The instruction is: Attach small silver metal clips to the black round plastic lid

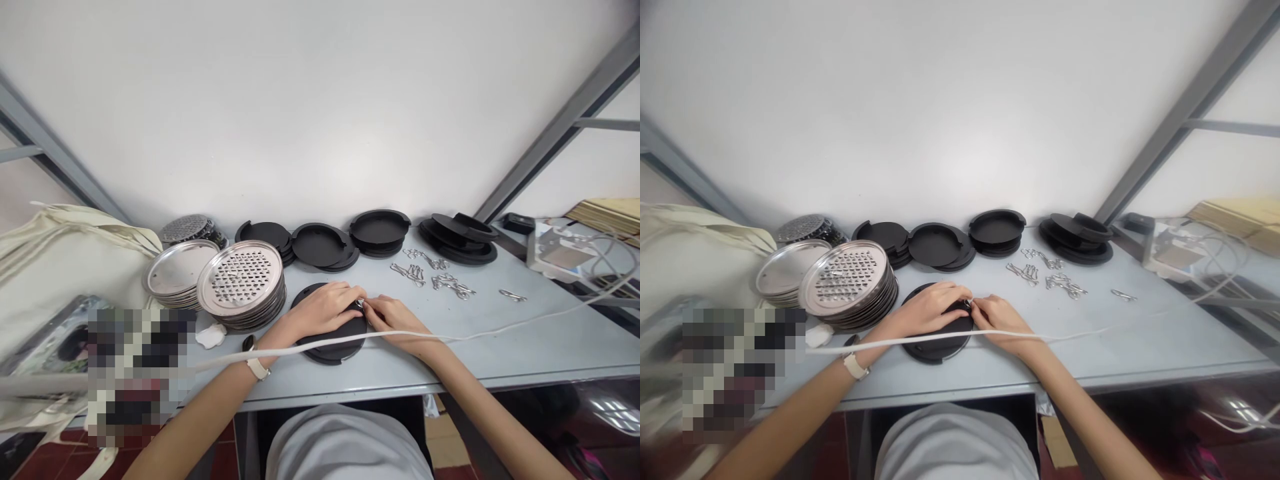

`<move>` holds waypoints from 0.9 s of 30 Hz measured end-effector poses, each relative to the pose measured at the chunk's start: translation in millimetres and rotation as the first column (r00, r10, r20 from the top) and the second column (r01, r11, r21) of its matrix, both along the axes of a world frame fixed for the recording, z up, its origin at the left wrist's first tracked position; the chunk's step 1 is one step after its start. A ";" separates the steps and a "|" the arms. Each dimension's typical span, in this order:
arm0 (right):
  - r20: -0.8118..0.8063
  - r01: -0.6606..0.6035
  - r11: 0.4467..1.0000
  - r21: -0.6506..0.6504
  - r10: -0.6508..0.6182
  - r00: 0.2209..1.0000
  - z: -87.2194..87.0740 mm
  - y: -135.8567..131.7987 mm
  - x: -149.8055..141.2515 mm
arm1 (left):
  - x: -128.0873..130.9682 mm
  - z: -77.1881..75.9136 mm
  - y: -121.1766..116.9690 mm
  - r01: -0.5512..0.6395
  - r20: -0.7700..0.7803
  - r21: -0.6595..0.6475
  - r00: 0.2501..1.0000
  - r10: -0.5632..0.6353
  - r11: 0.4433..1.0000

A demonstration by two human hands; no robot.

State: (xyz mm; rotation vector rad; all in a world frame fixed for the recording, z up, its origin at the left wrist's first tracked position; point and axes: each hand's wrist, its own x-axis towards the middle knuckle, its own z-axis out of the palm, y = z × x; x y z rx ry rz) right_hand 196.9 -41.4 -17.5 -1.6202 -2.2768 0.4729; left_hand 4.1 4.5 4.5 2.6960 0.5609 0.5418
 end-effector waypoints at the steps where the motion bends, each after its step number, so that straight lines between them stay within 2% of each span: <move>1: -0.006 0.004 1.000 -0.002 -0.004 1.000 -0.3 0.2 0.0 | 0.0 -0.1 0.2 0.001 0.007 -0.009 1.000 -0.001 1.000; 7: -0.044 -0.025 1.000 -0.009 0.025 0.999 0.5 0.9 -0.4 | 0.0 -0.1 0.5 0.005 0.037 -0.049 0.999 -0.003 0.999; 15: -0.035 -0.005 1.000 -0.025 0.004 0.999 -1.0 1.6 0.0 | 0.2 -0.5 0.4 0.020 0.038 -0.053 0.999 -0.018 0.998; 27: 0.060 -0.016 0.998 0.060 0.013 0.998 -7.9 1.2 3.1 | 1.3 -0.9 0.7 0.028 0.043 -0.028 0.999 -0.027 0.999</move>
